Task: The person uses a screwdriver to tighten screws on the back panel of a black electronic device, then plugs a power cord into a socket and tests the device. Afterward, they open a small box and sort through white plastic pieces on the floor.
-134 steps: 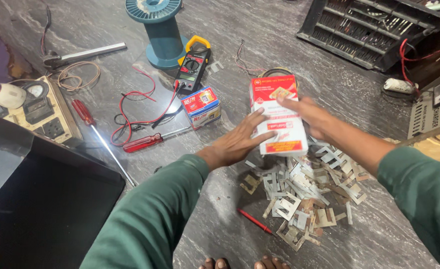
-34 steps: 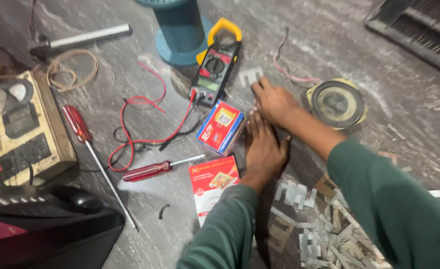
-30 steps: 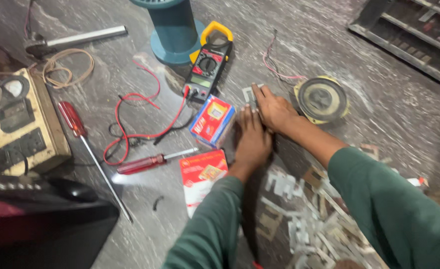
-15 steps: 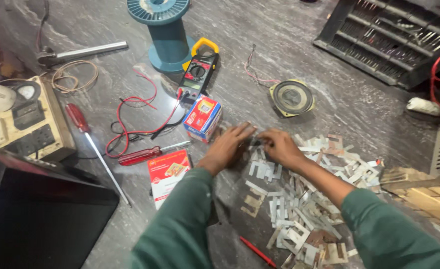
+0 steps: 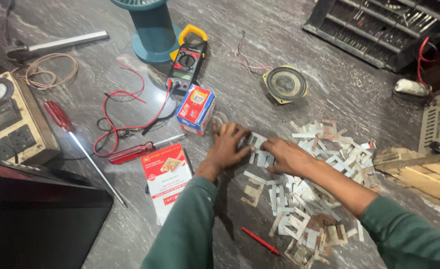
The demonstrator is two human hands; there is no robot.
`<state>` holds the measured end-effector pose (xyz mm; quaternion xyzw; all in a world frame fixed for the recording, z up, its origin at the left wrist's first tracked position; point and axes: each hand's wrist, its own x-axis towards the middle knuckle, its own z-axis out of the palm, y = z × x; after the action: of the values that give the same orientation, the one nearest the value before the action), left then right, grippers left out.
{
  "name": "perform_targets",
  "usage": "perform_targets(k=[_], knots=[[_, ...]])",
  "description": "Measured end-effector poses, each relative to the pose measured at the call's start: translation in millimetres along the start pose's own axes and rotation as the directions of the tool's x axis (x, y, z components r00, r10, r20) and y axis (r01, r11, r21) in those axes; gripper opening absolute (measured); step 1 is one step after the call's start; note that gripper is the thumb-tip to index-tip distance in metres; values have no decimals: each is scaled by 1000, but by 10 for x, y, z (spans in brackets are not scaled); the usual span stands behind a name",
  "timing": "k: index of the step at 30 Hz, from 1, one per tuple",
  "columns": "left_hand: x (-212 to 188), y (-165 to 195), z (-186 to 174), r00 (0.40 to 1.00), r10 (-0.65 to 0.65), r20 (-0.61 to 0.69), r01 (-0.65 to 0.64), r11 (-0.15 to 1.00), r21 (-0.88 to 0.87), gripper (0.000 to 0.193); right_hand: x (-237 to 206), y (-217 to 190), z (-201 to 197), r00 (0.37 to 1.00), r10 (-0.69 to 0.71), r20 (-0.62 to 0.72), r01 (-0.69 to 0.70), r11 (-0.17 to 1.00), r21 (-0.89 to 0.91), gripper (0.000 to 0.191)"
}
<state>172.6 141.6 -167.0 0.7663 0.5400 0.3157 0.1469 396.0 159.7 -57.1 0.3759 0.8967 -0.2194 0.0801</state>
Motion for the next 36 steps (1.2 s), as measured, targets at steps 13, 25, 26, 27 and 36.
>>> perform_targets(k=[13,25,26,27,36], knots=[[21,65,-23,993,-56,105,43,992,122,54,305,118,-301,993,70,-94,-64,996,64,58],[59,136,-113,979,-125,160,106,987,119,53,263,133,-3,971,197,-139,-194,980,39,57],[66,144,-116,976,-127,175,103,985,138,52,259,130,-1,971,176,-162,-173,984,32,56],[70,154,-117,977,-125,173,102,986,134,52,251,127,3,971,154,-185,-152,988,25,55],[59,168,-140,979,-113,169,93,988,120,49,246,159,-13,973,118,-199,-105,992,75,53]])
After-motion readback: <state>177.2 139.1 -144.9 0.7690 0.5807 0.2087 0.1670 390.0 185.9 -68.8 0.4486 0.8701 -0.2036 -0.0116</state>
